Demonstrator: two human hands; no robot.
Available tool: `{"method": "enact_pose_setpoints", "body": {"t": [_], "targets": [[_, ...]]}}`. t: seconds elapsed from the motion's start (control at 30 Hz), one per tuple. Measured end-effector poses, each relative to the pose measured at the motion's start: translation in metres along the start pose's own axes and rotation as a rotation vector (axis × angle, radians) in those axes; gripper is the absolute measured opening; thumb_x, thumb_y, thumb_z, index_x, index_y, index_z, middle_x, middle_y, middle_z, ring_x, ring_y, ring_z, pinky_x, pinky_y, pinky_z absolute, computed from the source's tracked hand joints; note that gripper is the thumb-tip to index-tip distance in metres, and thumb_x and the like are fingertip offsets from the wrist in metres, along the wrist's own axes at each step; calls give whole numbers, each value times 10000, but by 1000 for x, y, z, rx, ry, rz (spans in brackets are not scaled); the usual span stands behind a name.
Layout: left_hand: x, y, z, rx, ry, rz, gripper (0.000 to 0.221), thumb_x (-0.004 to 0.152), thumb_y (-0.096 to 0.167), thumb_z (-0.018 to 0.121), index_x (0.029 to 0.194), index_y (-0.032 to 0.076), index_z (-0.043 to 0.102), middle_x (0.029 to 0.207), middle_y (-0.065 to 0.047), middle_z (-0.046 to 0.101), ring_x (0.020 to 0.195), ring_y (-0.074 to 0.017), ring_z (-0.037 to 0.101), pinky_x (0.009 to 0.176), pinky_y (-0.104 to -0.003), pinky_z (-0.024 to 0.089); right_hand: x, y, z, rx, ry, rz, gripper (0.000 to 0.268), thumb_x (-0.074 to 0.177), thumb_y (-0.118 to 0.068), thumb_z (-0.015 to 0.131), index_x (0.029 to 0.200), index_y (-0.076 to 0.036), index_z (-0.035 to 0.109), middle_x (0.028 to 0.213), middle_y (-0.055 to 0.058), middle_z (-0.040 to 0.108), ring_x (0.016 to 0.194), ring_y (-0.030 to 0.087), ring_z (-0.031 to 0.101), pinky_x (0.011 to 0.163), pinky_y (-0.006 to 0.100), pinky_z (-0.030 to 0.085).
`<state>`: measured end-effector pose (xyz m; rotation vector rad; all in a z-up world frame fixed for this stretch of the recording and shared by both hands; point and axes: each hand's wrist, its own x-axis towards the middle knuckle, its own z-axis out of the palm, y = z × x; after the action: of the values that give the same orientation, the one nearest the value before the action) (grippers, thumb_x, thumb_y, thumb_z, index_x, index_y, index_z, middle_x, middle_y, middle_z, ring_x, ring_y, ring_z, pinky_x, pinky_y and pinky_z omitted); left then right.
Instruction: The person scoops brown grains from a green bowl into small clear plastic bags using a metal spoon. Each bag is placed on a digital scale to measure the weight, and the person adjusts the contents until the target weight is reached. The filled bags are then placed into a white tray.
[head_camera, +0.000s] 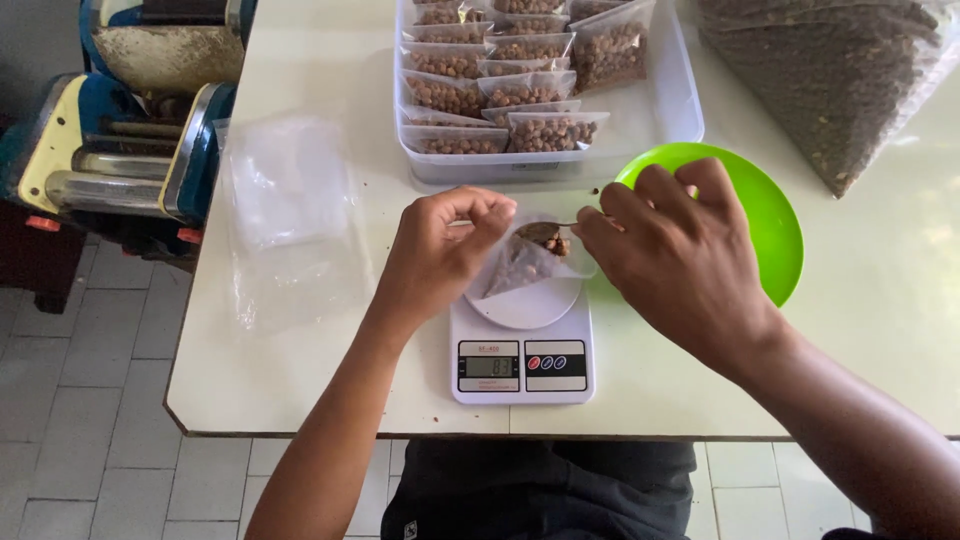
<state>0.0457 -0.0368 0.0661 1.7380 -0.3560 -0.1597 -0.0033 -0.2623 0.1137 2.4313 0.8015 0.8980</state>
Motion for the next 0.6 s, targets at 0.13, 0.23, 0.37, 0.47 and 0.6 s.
{"method": "enact_pose_setpoints", "body": {"t": [0.13, 0.23, 0.37, 0.47, 0.6], "targets": [[-6, -37, 5, -169, -146, 111, 823, 709, 551, 808, 1230, 108, 351, 1552, -314, 415, 1492, -377, 399, 1252, -483, 261, 13, 0, 12, 23, 6, -28, 268, 991, -234, 774, 788, -257, 601, 789, -65, 578, 798, 174, 580, 754, 332, 421], [-9, -48, 20, 18, -135, 144, 1264, 573, 614, 811, 1507, 110, 125, 1578, -337, 358, 1431, -424, 473, 1135, -483, 465, 26, 1, 17, 42, -33, -46, 162, 914, -174, 747, 819, -253, 643, 846, -68, 620, 825, 185, 595, 766, 342, 425], [-8, -47, 29, -32, -18, 72, 1035, 738, 154, 900, 1498, 184, 196, 1398, -275, 578, 1159, -362, 710, 955, -415, 632, 35, 13, -6, -33, -14, -36, 131, 959, -222, 756, 872, -280, 677, 932, -89, 678, 874, 160, 618, 823, 324, 411], [-4, -56, 28, -136, 14, 33, 886, 781, 130, 820, 1486, 143, 284, 1346, -267, 639, 1362, -301, 614, 1078, -410, 539, 25, 28, -21, 49, 55, 36, 127, 1079, -223, 692, 968, -279, 715, 914, -77, 698, 812, 194, 624, 791, 361, 422], [-4, -59, 22, -207, -29, -43, 798, 816, 145, 730, 1487, 124, 299, 1402, -213, 640, 1212, -298, 691, 1046, -379, 566, -18, 51, -20, 232, 65, 236, 116, 1110, -134, 917, 1064, -216, 850, 1044, 14, 775, 928, 250, 659, 926, 421, 464]]}}
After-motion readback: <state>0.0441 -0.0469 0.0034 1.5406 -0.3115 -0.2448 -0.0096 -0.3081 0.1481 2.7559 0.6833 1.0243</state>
